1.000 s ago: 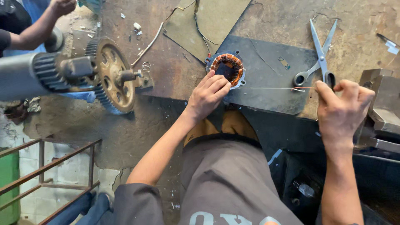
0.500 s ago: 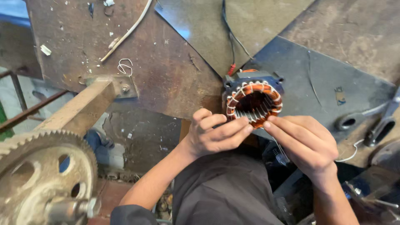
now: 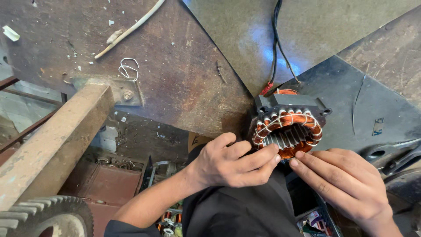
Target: The person winds white wire around the copper coils of a motor stator, securing the windings by hand. The person uses scissors to cut the wire and continues wrapping the stator.
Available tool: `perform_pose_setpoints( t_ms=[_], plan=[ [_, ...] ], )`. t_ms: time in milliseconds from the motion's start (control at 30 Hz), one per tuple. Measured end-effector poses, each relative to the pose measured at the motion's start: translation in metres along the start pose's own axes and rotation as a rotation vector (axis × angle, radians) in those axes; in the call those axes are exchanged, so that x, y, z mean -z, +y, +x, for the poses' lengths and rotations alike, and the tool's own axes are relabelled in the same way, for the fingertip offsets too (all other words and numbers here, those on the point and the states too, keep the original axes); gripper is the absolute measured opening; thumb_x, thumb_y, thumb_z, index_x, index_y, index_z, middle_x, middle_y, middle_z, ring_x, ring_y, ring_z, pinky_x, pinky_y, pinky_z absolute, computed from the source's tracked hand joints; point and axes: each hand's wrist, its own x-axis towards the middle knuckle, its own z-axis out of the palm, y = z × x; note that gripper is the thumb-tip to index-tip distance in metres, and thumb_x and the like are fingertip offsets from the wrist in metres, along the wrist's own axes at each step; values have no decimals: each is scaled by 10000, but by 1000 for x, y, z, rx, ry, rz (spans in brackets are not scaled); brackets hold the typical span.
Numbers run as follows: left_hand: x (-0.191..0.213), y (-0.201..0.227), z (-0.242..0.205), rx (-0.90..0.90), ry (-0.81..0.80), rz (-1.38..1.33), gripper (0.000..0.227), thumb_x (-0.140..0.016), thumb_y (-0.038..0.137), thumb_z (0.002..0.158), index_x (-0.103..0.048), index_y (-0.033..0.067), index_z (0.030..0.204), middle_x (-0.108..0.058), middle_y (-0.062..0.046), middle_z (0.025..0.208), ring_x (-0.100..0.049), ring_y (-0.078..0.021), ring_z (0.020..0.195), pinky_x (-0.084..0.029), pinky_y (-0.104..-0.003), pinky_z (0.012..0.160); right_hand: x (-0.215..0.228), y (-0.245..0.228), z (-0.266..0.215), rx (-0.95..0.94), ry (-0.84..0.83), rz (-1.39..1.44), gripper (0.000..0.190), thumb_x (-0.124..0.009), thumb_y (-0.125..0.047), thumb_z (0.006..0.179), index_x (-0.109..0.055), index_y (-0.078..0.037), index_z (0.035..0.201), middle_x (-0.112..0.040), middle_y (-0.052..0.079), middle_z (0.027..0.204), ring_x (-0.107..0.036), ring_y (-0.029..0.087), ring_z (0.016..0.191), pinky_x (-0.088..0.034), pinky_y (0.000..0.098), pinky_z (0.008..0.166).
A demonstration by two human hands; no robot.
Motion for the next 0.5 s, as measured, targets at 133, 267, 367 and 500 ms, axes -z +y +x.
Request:
perform_pose_setpoints(
  t_ms=[133, 267, 367, 500],
  plan=[
    [-4, 2, -2, -26, 88, 109, 59, -691, 227, 1075, -641, 255, 1062, -645, 95, 1374, -477, -106, 1195, -348, -336, 1024, -8, -1, 0, -31, 59, 11, 279, -700, -78, 798, -749, 45, 1043, -729, 163, 1064, -720, 297, 976, -581, 418, 828],
    [-11, -1, -6, -59, 95, 139, 75, -642, 199, 1079, -620, 231, 1015, -669, 51, 1405, -442, -134, 1400, -196, -427, 1281, -14, -4, 5, -95, 92, 23, 265, -719, -88, 791, -754, 48, 1015, -732, 179, 1037, -726, 301, 941, -586, 419, 818],
    [-12, -4, -7, -89, 55, 91, 73, -623, 171, 1080, -627, 216, 1023, -692, 12, 1384, -430, -159, 1462, -103, -456, 1358, -13, -4, 8, -102, 60, 54, 295, -714, -89, 775, -747, 50, 1034, -734, 169, 1052, -731, 302, 966, -587, 417, 821],
    [-8, -2, -3, -63, -11, 28, 157, -630, 157, 1144, -597, 196, 996, -694, -9, 1407, -433, -160, 1496, -103, -429, 1385, -10, 0, 2, -115, -9, 73, 308, -733, -84, 777, -750, -5, 1074, -724, 132, 1101, -708, 286, 987, -571, 398, 829]
  ],
)
